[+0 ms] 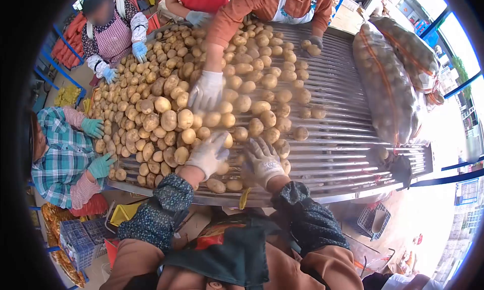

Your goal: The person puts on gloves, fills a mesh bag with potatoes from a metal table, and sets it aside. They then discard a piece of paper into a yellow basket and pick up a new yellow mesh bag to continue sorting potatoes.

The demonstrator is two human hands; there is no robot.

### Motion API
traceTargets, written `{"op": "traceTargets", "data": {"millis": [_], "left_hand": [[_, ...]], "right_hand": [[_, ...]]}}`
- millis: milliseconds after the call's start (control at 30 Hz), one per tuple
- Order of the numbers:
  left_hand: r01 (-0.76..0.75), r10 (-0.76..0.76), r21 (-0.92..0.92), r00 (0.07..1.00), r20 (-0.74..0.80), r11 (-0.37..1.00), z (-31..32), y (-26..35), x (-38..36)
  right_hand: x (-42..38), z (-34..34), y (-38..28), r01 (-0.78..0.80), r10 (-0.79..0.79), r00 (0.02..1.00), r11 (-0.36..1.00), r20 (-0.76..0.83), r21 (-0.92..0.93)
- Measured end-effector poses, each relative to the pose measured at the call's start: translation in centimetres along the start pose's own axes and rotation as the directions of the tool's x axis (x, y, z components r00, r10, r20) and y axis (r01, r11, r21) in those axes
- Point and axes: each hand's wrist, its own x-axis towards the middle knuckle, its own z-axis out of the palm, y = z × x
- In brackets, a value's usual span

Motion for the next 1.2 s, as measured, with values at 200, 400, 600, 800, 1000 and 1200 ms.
{"op": "traceTargets", "data": {"millis": [200, 400, 600, 800, 1000, 1200], "left_hand": [[0.108, -0.232, 0.479, 0.95, 0.209, 0.871, 4.4, 1.6, 5.3], [0.373, -0.388, -0.469, 0.919, 0.068, 0.801, 3.9, 0.3, 3.1], [0.135, -0.513, -0.871, 0.761, 0.396, -0.472, 2.4, -0.4, 2.2], [0.277, -0.547, -0.949, 0.776, 0.313, -0.151, 1.8, -0.8, 5.3], [0.504, -0.691, -0.849, 0.67, 0.27, 0.157, 2.2, 1.4, 8.4], [0.568, -0.604, -0.765, 0.736, 0.307, 0.303, 3.2, 2.3, 12.3]], "right_hand": [[-2.8, -4.1, 4.6, -0.014, 0.03, 0.997, 0.976, -0.074, 0.216], [5.2, -5.6, 9.0, -0.082, 0.098, 0.986, 0.989, -0.132, 0.12], [11.1, -4.6, 7.7, -0.262, 0.214, 0.922, 0.958, 0.322, 0.112], [6.1, -3.4, 9.8, 0.106, -0.153, 0.976, 0.956, 0.154, 0.275], [-3.1, -7.5, 13.1, -0.108, 0.06, 0.956, -0.835, 0.286, 0.539], [-6.2, -8.3, 18.8, 0.01, 0.448, 0.708, -0.78, 0.546, 0.626]]}}
